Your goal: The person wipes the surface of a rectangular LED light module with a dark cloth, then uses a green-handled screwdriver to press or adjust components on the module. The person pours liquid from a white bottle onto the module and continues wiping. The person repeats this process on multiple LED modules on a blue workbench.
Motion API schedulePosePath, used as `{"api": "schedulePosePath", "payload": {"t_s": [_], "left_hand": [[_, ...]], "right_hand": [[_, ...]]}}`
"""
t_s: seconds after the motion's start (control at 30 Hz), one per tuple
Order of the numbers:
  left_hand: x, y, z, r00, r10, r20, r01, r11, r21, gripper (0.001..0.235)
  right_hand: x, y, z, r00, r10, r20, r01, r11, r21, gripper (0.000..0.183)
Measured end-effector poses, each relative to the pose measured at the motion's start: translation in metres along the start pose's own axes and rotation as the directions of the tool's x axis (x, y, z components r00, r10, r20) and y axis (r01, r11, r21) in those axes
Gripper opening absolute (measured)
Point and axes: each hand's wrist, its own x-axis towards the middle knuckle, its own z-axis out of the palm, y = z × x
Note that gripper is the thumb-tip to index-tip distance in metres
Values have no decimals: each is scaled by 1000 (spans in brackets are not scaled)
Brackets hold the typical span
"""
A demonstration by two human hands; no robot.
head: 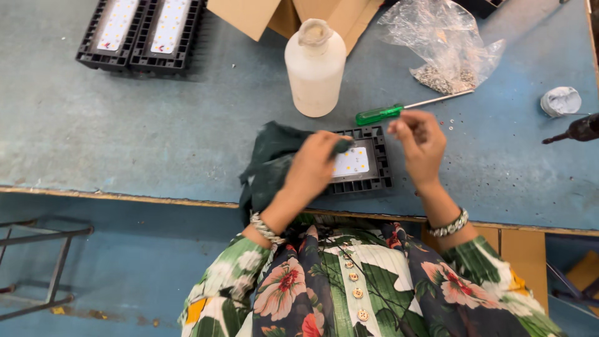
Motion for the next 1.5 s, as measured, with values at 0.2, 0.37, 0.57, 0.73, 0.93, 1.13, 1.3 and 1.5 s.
{"api": "schedulePosePath", "payload": {"t_s": [0.2,0.37,0.57,0.73,0.93,1.13,1.3,1.5], "left_hand": [[15,16,37,981,99,167,-149,936,320,37],[-6,14,-11,986,22,163,-86,916,392,42],[-31,8,-50,989,-117,93,57,869,492,40],[-9,19,0,993,-21,119,-28,917,397,41],[15,22,49,987,48,156,-102,927,361,27],[-10,7,-23,988,2,157,-65,918,392,37],[-32,5,-62,993,-82,87,28,865,501,43],[-19,2,-2,998,14,56,-40,866,498,29]], "right_hand": [[-41,7,-7,998,-1,-57,-10,984,-178,15],[-41,7,-6,998,61,-12,-62,979,-194,17],[-35,-3,-2,995,30,94,-3,962,-274,16],[-31,-6,0,993,36,112,-5,965,-263,20],[-33,-3,1,995,55,89,-30,966,-258,19],[-36,-2,-2,995,69,75,-44,955,-292,18],[-32,0,-1,993,73,88,-43,953,-299,17],[-32,4,-1,994,72,82,-45,956,-288,17]]}}
